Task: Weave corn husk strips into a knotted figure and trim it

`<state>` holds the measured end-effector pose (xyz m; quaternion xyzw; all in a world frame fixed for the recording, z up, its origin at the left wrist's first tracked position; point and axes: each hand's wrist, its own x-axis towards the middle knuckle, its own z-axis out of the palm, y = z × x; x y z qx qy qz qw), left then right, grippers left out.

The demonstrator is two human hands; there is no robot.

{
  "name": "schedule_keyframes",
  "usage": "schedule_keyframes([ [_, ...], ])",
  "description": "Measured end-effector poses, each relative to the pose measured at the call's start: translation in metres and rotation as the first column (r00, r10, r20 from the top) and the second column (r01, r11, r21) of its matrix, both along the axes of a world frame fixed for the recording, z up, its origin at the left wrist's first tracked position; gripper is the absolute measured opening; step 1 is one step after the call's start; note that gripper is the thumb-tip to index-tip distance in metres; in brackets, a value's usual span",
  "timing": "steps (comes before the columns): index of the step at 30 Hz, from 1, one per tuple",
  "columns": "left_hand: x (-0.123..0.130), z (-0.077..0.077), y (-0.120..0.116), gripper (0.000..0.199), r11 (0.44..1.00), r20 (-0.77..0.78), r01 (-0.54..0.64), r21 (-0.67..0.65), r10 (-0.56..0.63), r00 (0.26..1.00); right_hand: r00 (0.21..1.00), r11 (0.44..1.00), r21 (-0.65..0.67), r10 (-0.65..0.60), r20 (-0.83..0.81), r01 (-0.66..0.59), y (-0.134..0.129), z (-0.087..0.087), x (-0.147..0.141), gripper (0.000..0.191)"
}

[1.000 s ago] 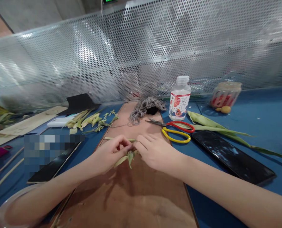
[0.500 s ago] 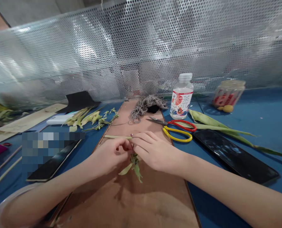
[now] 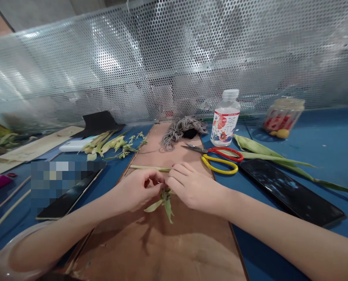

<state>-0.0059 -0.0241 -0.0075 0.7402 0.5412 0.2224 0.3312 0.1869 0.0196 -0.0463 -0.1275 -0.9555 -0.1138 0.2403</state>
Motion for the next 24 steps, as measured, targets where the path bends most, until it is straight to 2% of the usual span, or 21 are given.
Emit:
schedule_keyframes([
  [8,-0.002,-0.006,0.001,0.019,0.997,-0.039,-0.03,-0.073,0.027,0.999,0.999,0.997,-0.056,-0.051,-0.01,0.05,-0.004,-0.002,-0.002,0.012],
  [13,0.0,-0.006,-0.001,0.018,1.0,-0.079,-0.009,-0.02,0.008,0.997,0.997,0.997,-0.044,-0.062,-0.037,0.06,-0.006,-0.001,-0.002,0.014],
  [19,0.005,0.0,-0.001,0.019,0.992,-0.112,0.102,0.072,-0.093,0.989,0.997,0.998,0.044,-0.047,-0.055,0.05,-0.006,-0.001,-0.004,0.024],
  [24,0.005,0.005,-0.003,0.015,0.992,-0.138,0.059,0.111,-0.043,0.989,0.996,0.995,0.062,-0.075,-0.05,0.078,-0.005,-0.002,-0.004,0.024],
])
